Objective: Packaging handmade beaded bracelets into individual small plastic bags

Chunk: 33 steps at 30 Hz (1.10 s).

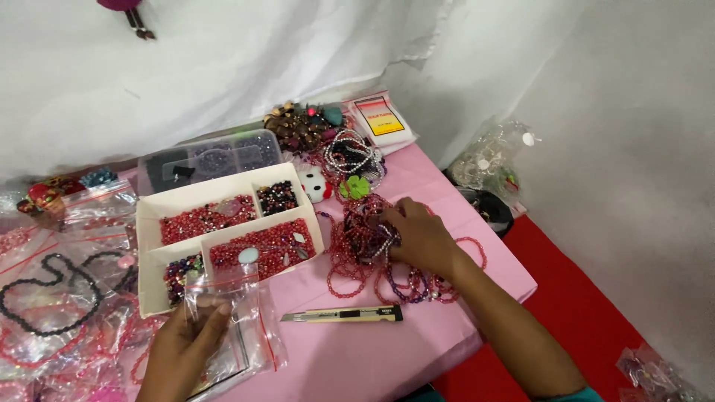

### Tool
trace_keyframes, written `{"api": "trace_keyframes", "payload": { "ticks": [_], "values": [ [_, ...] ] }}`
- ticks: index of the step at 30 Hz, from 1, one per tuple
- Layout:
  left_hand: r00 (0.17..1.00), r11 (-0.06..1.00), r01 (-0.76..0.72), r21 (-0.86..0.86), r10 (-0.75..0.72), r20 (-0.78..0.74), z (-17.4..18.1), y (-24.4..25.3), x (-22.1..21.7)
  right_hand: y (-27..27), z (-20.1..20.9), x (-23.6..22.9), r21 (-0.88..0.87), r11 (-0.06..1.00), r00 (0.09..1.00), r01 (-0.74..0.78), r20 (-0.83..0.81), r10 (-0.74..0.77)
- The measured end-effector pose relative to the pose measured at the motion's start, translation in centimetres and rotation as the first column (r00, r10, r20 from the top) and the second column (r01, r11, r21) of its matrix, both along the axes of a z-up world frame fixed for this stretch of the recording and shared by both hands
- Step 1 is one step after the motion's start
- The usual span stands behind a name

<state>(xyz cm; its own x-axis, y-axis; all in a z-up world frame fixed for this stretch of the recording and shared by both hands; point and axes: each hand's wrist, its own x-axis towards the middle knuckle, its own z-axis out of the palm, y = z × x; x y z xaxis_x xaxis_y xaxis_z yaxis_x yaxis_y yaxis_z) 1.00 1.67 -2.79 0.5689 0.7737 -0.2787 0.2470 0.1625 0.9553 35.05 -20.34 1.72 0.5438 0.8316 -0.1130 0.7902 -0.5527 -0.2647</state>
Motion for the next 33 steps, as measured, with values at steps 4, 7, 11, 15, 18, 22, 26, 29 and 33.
{"api": "trace_keyframes", "payload": {
  "ticks": [4, 7, 11, 15, 18, 22, 26, 29, 33],
  "values": [
    [0.997, 0.995, 0.029, 0.1, -0.022, -0.07, -0.9, 0.3, -0.2, 1.1, 1.0, 1.2, 0.107, 0.99, 0.99, 0.094, -0.112, -0.082],
    [0.997, 0.986, 0.07, 0.154, -0.073, 0.016, -0.1, 0.3, 0.1, 1.7, 2.7, 4.1, 0.062, 0.997, 0.978, 0.039, -0.208, -0.026],
    [0.987, 1.0, 0.012, 0.029, -0.007, -0.162, 2.5, -0.9, 0.5, 0.3, 8.9, 3.5, 0.129, 0.961, 0.89, 0.244, -0.423, -0.17],
    [0.989, 1.0, 0.0, 0.003, 0.0, -0.145, 1.9, -0.6, 0.6, -1.3, 12.8, 3.3, 0.27, 0.931, 0.905, 0.244, -0.409, -0.119],
    [0.996, 0.997, 0.046, 0.055, -0.042, -0.076, -0.6, 0.3, 0.3, -1.4, 12.8, 2.9, 0.147, 0.98, 0.944, 0.135, -0.32, -0.082],
    [0.982, 1.0, 0.021, 0.023, -0.016, -0.19, 2.8, -0.9, 0.6, -1.0, 8.6, 3.6, 0.12, 0.992, 0.936, 0.029, -0.353, 0.015],
    [0.991, 1.0, 0.013, 0.001, -0.012, -0.132, 1.3, -0.3, 0.3, -1.1, 7.4, 3.7, 0.103, 0.994, 0.964, -0.04, -0.258, 0.066],
    [0.996, 0.999, 0.02, 0.026, -0.018, -0.088, -0.9, 0.2, -0.1, -1.5, 8.3, 2.2, 0.052, 0.998, 0.962, 0.025, -0.272, -0.01],
    [0.995, 0.999, -0.038, 0.007, 0.039, -0.09, 1.0, -0.6, 0.4, -3.3, 6.1, 2.1, -0.118, 0.992, 0.975, -0.04, -0.223, 0.013]
  ]
}}
